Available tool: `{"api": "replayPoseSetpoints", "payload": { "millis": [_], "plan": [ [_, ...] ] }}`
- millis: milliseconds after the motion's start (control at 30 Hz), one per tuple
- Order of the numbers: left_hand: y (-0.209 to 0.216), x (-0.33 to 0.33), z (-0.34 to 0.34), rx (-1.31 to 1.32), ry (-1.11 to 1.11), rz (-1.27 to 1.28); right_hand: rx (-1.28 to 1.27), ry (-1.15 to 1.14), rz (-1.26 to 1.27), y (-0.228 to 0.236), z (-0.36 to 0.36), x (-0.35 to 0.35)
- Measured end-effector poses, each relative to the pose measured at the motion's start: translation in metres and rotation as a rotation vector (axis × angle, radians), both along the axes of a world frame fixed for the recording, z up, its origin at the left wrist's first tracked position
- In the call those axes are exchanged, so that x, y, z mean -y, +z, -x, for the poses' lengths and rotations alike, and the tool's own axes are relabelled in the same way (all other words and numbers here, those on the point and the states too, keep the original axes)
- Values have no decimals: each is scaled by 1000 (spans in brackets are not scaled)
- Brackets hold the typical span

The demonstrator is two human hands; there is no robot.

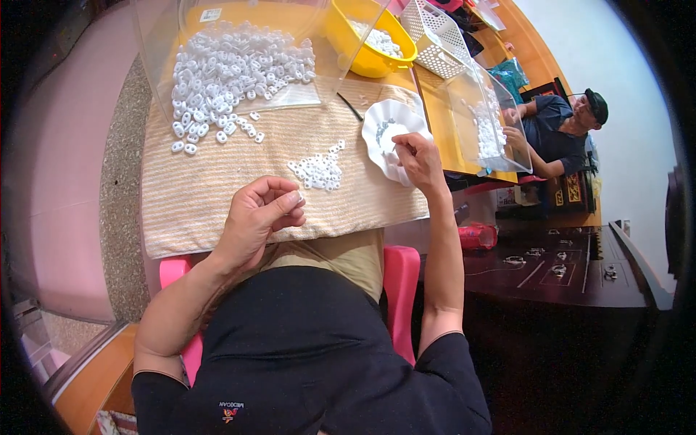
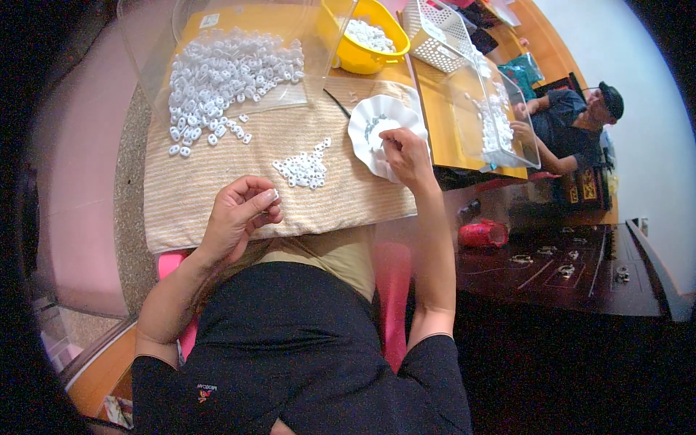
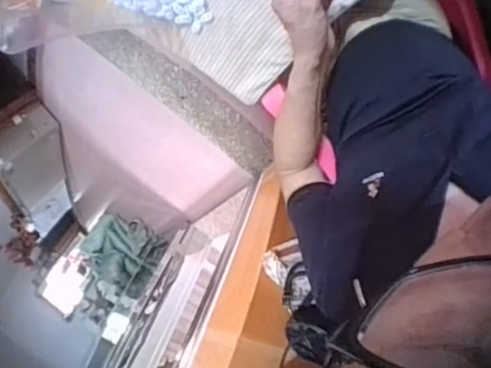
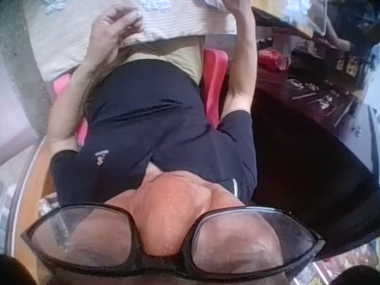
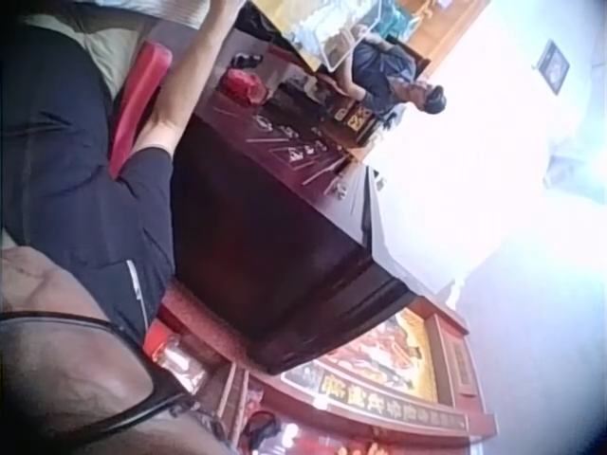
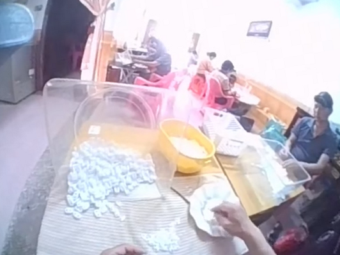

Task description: Manually inspecting and sorting small white plastic components on a workbench.

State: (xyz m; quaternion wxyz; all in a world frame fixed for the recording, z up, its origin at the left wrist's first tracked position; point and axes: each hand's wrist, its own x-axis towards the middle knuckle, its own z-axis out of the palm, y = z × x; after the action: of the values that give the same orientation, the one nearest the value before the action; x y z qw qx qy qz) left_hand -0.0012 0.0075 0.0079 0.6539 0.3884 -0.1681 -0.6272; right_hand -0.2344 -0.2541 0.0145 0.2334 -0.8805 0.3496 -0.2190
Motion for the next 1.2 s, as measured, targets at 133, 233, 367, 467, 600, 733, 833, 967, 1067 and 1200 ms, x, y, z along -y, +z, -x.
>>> {"api": "replayPoseSetpoints", "payload": {
  "millis": [133,233,367,467,600,733,833,967,1067,1200],
  "plan": [
    [0,0,0,6,0,-7,39,-49,-51,-1,1,-7],
    [1,0,1,13,-6,-12,40,-49,13,-4,3,-7],
    [-1,0,2,14,-1,-20,21,-44,46,-3,2,-10],
    [0,0,2,16,-2,-23,25,-44,65,-4,4,-9],
    [-1,0,3,22,0,-29,6,-52,57,-1,1,-12],
    [-3,0,3,17,7,-32,-33,-59,112,5,-5,-17],
    [-3,0,4,17,6,-36,0,-109,33,3,-4,-15],
    [-3,0,5,5,27,-34,62,-148,-212,-2,0,-14],
    [-4,0,5,2,23,-35,89,-149,-234,-4,0,-15],
    [-4,-1,4,2,4,-53,71,-138,-102,-2,-3,-18]
  ]
}}
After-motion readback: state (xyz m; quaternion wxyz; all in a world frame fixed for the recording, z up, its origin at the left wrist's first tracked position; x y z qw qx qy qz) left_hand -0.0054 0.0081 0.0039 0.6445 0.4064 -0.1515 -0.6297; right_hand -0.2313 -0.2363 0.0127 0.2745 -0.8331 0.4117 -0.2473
